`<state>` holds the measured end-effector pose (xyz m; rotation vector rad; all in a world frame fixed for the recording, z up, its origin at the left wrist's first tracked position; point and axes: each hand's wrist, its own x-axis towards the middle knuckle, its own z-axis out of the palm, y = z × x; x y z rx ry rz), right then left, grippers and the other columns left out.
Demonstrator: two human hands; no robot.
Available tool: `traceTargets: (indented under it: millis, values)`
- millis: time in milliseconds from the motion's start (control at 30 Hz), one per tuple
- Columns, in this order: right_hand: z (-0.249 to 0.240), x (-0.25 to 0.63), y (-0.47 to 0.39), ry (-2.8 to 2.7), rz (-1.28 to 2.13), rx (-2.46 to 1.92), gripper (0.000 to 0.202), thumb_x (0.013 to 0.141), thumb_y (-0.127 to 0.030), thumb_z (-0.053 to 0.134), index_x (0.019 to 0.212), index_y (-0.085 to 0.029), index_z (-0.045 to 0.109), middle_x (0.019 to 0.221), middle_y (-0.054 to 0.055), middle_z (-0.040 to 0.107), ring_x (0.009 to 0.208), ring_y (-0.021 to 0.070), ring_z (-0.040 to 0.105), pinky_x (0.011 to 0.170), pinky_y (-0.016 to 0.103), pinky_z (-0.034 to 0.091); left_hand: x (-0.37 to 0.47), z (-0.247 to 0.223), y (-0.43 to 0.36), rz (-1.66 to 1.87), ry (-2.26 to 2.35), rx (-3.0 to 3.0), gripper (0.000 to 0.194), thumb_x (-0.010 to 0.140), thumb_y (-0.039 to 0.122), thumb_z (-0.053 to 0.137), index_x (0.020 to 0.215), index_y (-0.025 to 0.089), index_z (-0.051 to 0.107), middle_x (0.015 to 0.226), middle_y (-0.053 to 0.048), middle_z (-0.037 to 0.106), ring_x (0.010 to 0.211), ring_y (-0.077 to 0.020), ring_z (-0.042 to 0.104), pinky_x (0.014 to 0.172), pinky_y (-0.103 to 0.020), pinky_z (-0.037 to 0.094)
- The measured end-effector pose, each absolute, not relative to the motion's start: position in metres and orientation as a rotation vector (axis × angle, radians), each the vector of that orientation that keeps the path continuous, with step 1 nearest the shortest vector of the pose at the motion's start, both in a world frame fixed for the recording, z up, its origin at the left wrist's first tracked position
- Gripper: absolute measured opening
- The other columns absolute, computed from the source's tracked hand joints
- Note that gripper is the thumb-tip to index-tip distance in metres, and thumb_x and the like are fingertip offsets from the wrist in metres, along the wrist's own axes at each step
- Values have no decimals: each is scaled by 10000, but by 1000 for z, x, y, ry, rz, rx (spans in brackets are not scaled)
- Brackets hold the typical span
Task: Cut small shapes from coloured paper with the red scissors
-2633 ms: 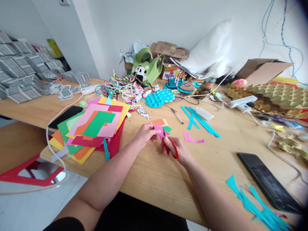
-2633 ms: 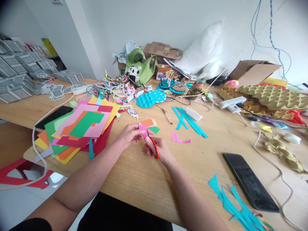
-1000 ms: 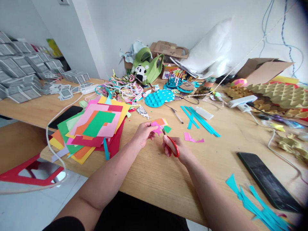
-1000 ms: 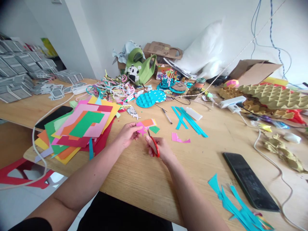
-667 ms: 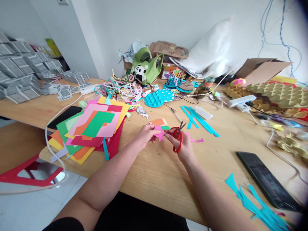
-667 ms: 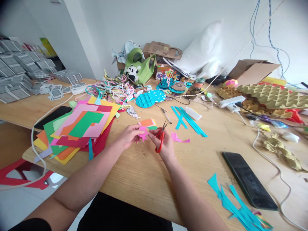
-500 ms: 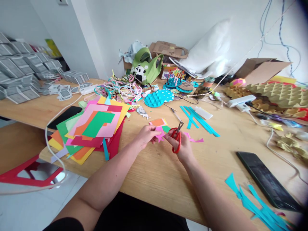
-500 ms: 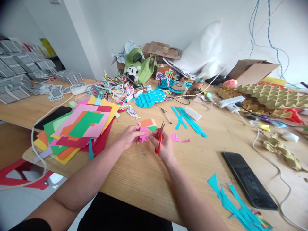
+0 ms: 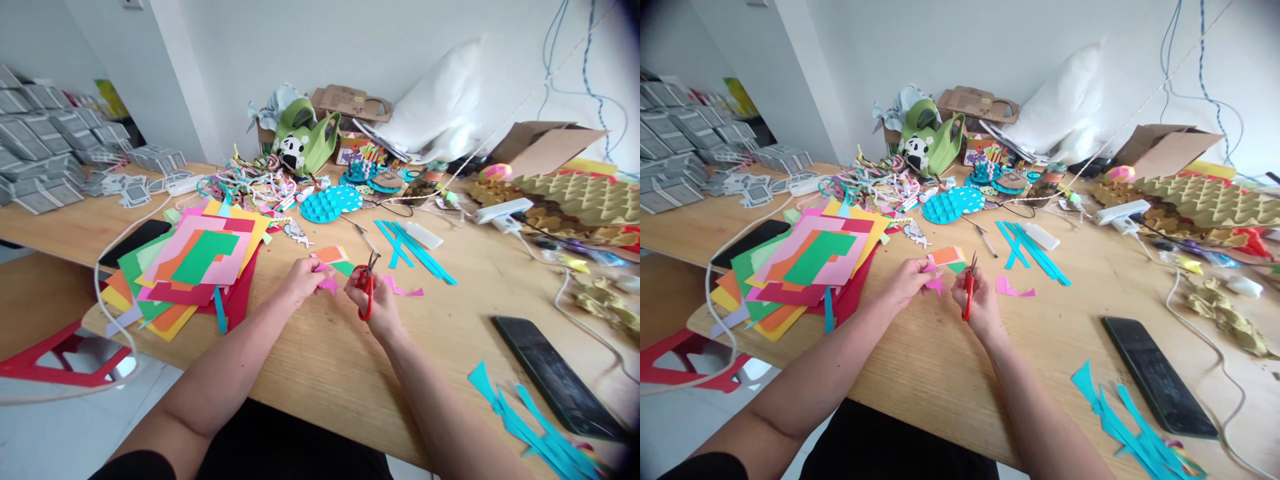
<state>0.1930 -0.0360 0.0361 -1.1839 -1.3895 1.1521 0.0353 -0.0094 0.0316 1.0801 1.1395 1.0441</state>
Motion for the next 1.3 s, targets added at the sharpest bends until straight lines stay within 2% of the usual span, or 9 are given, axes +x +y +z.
traceTargets:
  millis: [67, 133, 233, 333, 400, 567, 700, 1100, 1300]
  values:
    - [36, 196, -33, -1411, 1125, -1230, 227, 646, -291, 622, 808, -208, 487, 704, -13, 520, 633, 144, 520, 617, 280, 425, 31, 32, -7, 1094, 1145, 1044, 249, 712, 294, 690, 606, 130, 537, 507, 27, 527, 385, -42, 435, 359, -157, 315]
    - [34, 200, -30, -1477, 1056, -1362, 186, 648, -274, 602, 778, -202, 491, 672, -6, 524, 614, 155, 518, 584, 281, 406, 29, 32, -6, 1057, 1110, 1006, 228, 716, 313, 694, 676, 122, 575, 568, -5, 594, 420, -65, 515, 360, -155, 336]
    - [28, 204, -27, -1650, 798, -1631, 91, 679, -247, 548, 712, -209, 473, 646, 27, 556, 614, 187, 517, 572, 300, 381, 29, 32, -7, 940, 1020, 954, 234, 724, 320, 695, 795, 111, 617, 686, -67, 671, 533, -126, 629, 372, -165, 385]
    - [23, 205, -27, -1779, 395, -1676, 80, 711, -242, 545, 744, -209, 480, 757, 81, 612, 745, 238, 533, 655, 338, 387, 31, 32, -9, 892, 965, 923, 236, 725, 265, 697, 874, 93, 633, 745, -99, 694, 602, -152, 664, 411, -180, 440]
    - [23, 204, -29, -1782, 320, -1642, 122, 755, -300, 565, 783, -205, 493, 790, 86, 619, 752, 236, 537, 664, 335, 384, 32, 33, -10, 901, 960, 920, 208, 723, 218, 689, 872, 84, 633, 732, -94, 690, 597, -149, 662, 430, -185, 457]
    - [32, 200, -33, -1717, 939, -1601, 434, 821, -584, 507, 632, -194, 487, 549, 27, 551, 506, 156, 488, 500, 268, 335, 32, 36, -9, 978, 1002, 921, 162, 688, 170, 699, 781, 102, 585, 671, -44, 656, 521, -124, 631, 390, -168, 409]
    - [39, 199, -35, -1704, 1284, -1500, 537, 781, -678, 497, 649, -161, 559, 511, 22, 552, 470, 139, 481, 459, 251, 330, 30, 37, -7, 1021, 1044, 909, 176, 660, 172, 721, 756, 101, 592, 621, -18, 625, 443, -78, 558, 355, -156, 341]
    - [46, 197, -39, -1800, 1393, -1449, 559, 766, -689, 513, 637, -147, 567, 489, -2, 522, 432, 95, 405, 414, 221, 279, 31, 39, -9, 945, 1101, 905, 135, 666, 191, 678, 760, 95, 665, 592, -23, 619, 420, -72, 527, 331, -165, 290]
    - [49, 195, -41, -1781, 1422, -1454, 580, 767, -708, 490, 635, -148, 564, 485, -4, 516, 416, 86, 391, 418, 223, 280, 32, 37, -9, 957, 1103, 926, 125, 651, 193, 670, 737, 103, 665, 608, -26, 631, 460, -82, 546, 354, -168, 324]
